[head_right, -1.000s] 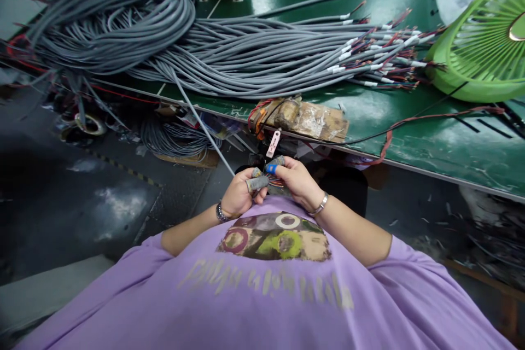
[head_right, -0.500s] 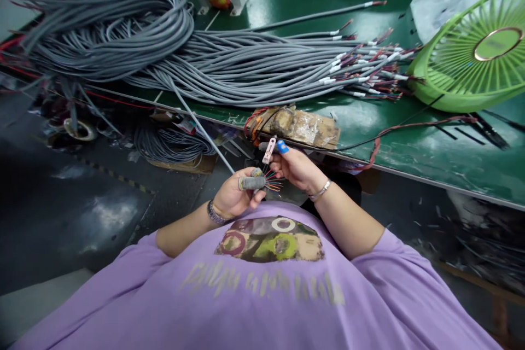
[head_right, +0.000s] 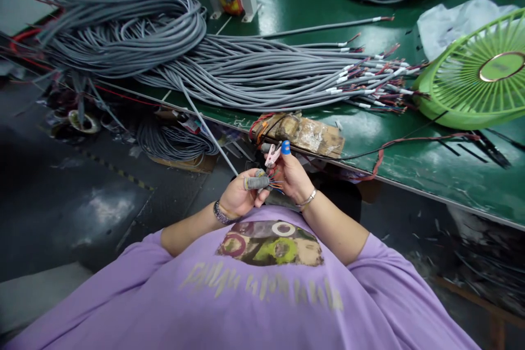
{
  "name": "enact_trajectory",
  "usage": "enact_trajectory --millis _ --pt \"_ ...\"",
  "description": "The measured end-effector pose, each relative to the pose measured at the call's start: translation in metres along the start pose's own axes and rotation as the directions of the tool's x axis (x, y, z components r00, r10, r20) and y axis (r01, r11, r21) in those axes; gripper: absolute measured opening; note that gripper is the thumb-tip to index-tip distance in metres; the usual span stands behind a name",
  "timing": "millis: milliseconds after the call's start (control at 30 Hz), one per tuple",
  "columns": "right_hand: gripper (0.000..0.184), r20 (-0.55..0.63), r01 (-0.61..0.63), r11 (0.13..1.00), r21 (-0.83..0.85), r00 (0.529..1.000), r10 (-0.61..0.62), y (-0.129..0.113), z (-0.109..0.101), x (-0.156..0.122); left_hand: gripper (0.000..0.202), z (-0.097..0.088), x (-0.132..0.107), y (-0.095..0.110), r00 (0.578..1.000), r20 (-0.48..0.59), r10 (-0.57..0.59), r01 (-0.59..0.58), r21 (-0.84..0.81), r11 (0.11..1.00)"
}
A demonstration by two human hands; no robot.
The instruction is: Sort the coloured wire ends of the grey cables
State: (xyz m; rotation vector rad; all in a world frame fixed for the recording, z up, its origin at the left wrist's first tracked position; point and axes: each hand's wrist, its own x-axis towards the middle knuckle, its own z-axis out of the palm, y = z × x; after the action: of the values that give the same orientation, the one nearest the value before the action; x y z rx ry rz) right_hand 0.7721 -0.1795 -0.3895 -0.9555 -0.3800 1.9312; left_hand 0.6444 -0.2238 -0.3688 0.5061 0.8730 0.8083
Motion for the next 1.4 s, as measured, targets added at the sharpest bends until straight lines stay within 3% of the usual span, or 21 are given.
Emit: enact_trajectory --millis 233,400,533,867,967,1067,1167,1400 --pt "0.048 -0.025 0.071 0.997 0.025 0.997 -0.070 0.001 0.007 0.000 0.041 -0.005 -0.001 -0.004 1.000 -0.020 -0.006 0.006 0.004 1.000" --pt "0.049 -0.009 0.042 0.997 0.069 0.999 -0.042 0.002 0.006 0.000 0.040 -0.007 -0.002 -0.005 0.999 -0.018 -0.030 0.030 0.050 0.998" --pt "0.056 0.057 -0.023 0.995 0.101 0.998 0.017 0.003 0.000 0.000 0.040 -0.006 -0.002 -0.003 0.999 -0.024 -0.028 0.030 0.068 0.997" --pt "0.062 0.198 -0.098 0.995 -0.016 0.975 0.099 -0.002 -0.017 -0.011 0.040 -0.002 -0.019 -0.008 1.000 -0.019 -0.001 0.003 0.142 0.990" --pt "0.055 0.168 -0.062 0.996 -0.063 0.983 0.072 -0.006 -0.014 -0.015 0.044 0.002 -0.018 -0.009 0.996 -0.071 0.045 -0.036 0.118 0.992" --pt "0.048 0.111 0.046 0.990 -0.135 0.993 -0.031 -0.005 -0.013 -0.014 0.046 0.008 -0.015 -0.008 0.992 -0.099 0.077 -0.067 0.105 0.992" --pt "0.050 0.091 0.108 0.980 -0.167 0.991 -0.094 -0.002 -0.013 -0.010 0.045 0.010 -0.011 -0.006 0.991 -0.101 0.088 -0.079 0.089 0.993" --pt "0.053 0.039 0.007 0.998 -0.065 0.999 -0.004 -0.001 -0.002 -0.002 0.040 0.005 -0.008 -0.007 0.989 -0.119 0.083 -0.076 0.064 0.995"
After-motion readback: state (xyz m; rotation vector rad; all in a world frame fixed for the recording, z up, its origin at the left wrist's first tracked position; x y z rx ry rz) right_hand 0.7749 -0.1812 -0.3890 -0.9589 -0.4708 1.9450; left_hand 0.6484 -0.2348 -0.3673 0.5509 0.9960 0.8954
